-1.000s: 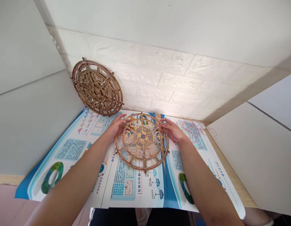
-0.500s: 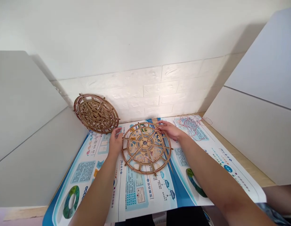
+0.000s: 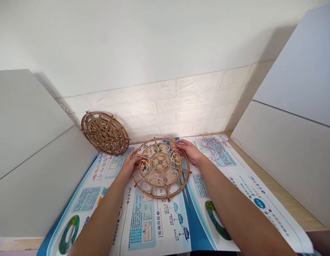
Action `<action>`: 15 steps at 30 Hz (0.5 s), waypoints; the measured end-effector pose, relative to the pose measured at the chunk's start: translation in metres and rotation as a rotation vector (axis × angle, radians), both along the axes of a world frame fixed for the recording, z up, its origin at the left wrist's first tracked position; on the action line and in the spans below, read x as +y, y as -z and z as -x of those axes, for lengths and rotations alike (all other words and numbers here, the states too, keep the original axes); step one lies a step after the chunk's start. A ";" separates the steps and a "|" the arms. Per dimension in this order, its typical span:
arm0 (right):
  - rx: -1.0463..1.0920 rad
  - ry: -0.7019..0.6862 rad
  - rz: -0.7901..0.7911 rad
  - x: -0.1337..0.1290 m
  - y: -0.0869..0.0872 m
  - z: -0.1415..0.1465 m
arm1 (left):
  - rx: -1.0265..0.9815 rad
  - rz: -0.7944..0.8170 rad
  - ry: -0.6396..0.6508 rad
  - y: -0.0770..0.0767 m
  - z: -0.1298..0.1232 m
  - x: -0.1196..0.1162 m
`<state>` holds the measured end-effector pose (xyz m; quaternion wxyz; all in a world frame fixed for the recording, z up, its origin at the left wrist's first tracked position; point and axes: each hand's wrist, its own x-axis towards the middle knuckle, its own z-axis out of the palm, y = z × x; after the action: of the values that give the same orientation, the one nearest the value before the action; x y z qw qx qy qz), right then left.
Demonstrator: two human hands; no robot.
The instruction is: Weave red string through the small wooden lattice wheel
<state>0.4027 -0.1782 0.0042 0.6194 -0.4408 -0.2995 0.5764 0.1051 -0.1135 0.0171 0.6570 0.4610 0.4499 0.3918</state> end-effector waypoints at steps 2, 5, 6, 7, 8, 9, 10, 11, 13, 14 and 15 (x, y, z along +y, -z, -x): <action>0.009 -0.004 0.016 0.000 0.000 -0.001 | -0.007 0.004 0.007 0.000 0.000 0.001; 0.017 -0.023 0.023 0.002 0.001 -0.002 | 0.024 -0.019 0.019 0.001 0.001 0.001; 0.019 -0.030 0.022 0.002 0.002 -0.002 | 0.033 -0.024 0.019 0.001 0.002 0.001; 0.019 -0.037 0.021 0.003 0.002 -0.003 | 0.033 -0.026 0.019 0.001 0.002 0.001; 0.018 -0.043 0.022 0.004 0.003 -0.003 | 0.027 -0.026 0.019 0.002 0.002 0.001; 0.018 -0.048 0.024 0.005 0.003 -0.003 | 0.019 -0.024 0.019 0.002 0.003 0.001; 0.019 -0.050 0.025 0.005 0.004 -0.004 | 0.011 -0.021 0.018 0.003 0.004 0.001; 0.020 -0.052 0.027 0.006 0.004 -0.004 | 0.005 -0.016 0.020 0.003 0.004 0.002; 0.028 -0.058 0.024 0.006 0.005 -0.004 | -0.011 -0.008 0.030 0.002 0.005 0.001; 0.033 -0.059 0.020 0.006 0.004 -0.004 | -0.023 -0.005 0.038 0.001 0.006 0.000; 0.036 -0.058 0.017 0.005 0.004 -0.004 | -0.037 -0.001 0.050 0.000 0.006 -0.001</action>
<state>0.4064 -0.1730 0.0001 0.6041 -0.4267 -0.2961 0.6044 0.0986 -0.1140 0.0173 0.6746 0.4652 0.4258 0.3837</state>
